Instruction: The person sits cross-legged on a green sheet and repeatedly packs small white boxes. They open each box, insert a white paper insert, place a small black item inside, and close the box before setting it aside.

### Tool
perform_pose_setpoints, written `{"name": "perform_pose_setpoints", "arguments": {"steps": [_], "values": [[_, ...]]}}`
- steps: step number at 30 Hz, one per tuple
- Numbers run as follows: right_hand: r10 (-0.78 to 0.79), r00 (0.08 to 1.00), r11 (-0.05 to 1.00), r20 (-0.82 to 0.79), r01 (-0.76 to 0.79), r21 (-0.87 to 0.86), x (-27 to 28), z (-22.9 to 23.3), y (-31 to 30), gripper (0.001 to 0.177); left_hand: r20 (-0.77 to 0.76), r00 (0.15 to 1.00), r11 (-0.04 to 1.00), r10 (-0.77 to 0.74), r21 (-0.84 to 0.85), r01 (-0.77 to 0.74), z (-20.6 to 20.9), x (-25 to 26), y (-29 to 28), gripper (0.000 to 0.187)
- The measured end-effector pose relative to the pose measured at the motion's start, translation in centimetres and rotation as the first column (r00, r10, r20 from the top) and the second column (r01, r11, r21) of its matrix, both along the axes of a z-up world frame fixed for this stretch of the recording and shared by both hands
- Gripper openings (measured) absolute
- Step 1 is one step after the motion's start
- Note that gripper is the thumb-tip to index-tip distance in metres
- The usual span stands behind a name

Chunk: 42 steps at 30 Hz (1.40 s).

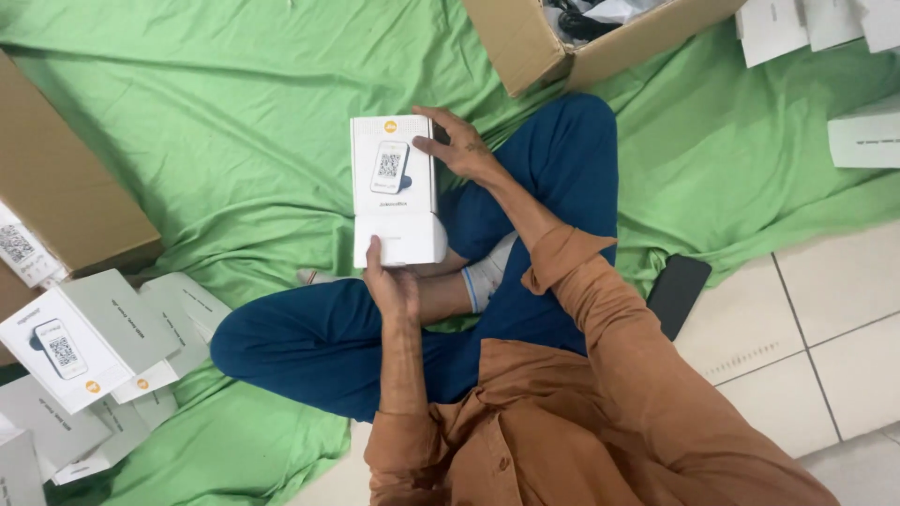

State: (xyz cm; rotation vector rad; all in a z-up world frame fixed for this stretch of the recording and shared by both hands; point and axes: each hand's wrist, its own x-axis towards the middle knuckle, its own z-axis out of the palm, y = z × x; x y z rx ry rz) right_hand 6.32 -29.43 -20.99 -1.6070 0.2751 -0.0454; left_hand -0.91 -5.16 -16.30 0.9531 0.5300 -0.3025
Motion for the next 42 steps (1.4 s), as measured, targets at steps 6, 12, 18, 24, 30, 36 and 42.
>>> {"name": "perform_pose_setpoints", "arguments": {"steps": [6, 12, 18, 24, 30, 36, 42], "values": [[0.193, 0.976, 0.981, 0.105, -0.193, -0.005, 0.7, -1.6, 0.1, 0.04, -0.016, 1.0, 0.936, -0.02, -0.351, 0.013, 5.7, 0.0, -0.3, 0.057], [0.141, 0.979, 0.987, 0.144, -0.151, 0.06, -0.3, 1.5, 0.8, 0.056, 0.393, 0.382, 0.461, -0.837, 0.881, 0.104, 8.3, 11.6, -1.4, 0.061], [-0.444, 0.89, 0.874, 0.102, 0.455, -0.172, -3.3, 7.0, 3.6, 0.03, -0.075, -0.053, -0.063, -0.996, 0.976, -0.208, 4.0, 15.0, -1.6, 0.089], [-0.054, 0.963, 0.906, 0.264, 0.159, -0.392, -2.4, 10.5, 4.4, 0.017, -0.37, 0.146, -0.398, -0.917, 0.869, -0.295, 3.1, 13.6, -2.4, 0.12], [0.265, 0.863, 0.712, 0.43, 0.126, -0.691, 2.0, 11.5, 4.0, 0.02, -0.101, 0.242, -0.184, -0.965, 0.918, -0.351, 5.2, 9.6, -0.9, 0.088], [0.377, 0.847, 0.382, -0.375, -0.511, -0.77, 5.6, 7.8, 7.3, 0.032, -0.031, 0.272, -0.117, -0.962, 0.945, -0.306, 3.2, 7.2, 1.3, 0.02], [0.08, 0.866, 0.202, -0.494, -0.499, -0.843, 7.8, -4.0, 10.3, 0.022, -0.109, 0.4, -0.196, -0.91, 0.963, -0.183, 1.4, 9.8, -1.0, 0.024]]}}
